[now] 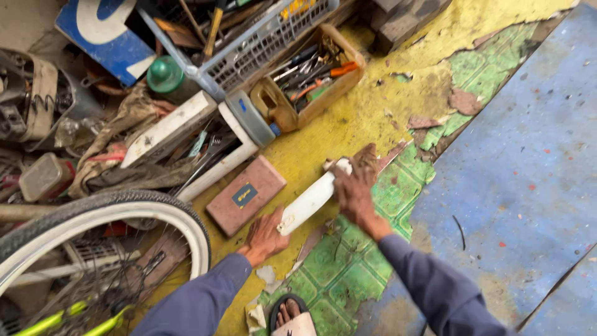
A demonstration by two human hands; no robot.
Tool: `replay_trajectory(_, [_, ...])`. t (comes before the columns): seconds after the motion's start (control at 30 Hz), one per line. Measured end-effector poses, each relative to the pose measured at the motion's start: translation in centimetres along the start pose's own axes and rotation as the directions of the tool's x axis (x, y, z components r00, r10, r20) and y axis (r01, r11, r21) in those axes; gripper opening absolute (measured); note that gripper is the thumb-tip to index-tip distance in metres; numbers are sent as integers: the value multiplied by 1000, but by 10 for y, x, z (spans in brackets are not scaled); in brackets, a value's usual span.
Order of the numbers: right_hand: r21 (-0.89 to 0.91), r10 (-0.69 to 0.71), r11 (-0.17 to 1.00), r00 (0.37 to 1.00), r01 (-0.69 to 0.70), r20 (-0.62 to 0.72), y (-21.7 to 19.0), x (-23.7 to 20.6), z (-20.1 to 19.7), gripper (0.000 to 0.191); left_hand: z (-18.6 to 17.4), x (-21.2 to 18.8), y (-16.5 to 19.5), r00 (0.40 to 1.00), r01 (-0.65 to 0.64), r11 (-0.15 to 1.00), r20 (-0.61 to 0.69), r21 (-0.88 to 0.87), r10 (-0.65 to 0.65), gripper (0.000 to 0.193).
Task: The person cleans a rusty white bicycle fender, scraping rust and dirt from its surface with a small blade and wiping it with a cloth. They turn the fender over repeatedly to work on different sides and hold it up to view the surface while continuing to scrape and wipe.
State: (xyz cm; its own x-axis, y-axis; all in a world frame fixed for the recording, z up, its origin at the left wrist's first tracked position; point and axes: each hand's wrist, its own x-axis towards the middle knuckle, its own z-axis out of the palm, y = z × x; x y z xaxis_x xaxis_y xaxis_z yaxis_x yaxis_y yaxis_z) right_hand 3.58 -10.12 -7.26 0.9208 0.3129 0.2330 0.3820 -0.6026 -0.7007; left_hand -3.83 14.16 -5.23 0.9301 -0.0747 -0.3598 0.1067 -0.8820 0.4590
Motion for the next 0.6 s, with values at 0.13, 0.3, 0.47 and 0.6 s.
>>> replay_trajectory(0.13, [-11, -331, 941, 922, 339, 201, -20, -21, 23, 26, 12, -1, -13, 999, 27, 999, 33, -36, -25, 30])
replay_trajectory(0.3, [-16, -117, 992, 973, 123, 198, -11, -17, 20, 49, 29, -1, -25, 990, 85, 994, 115, -71, -77, 44])
replay_trajectory(0.47, [-54, -19, 998, 999, 17, -42, 10, 0, 0, 27, 32, 2, -29, 997, 21, 995, 75, -102, -13, 53])
replay_trajectory(0.6, [132, 128, 987, 956, -95, -265, 13, -9, -3, 22, 29, 4, -32, 1000, 13, 972, 1, -234, -13, 50])
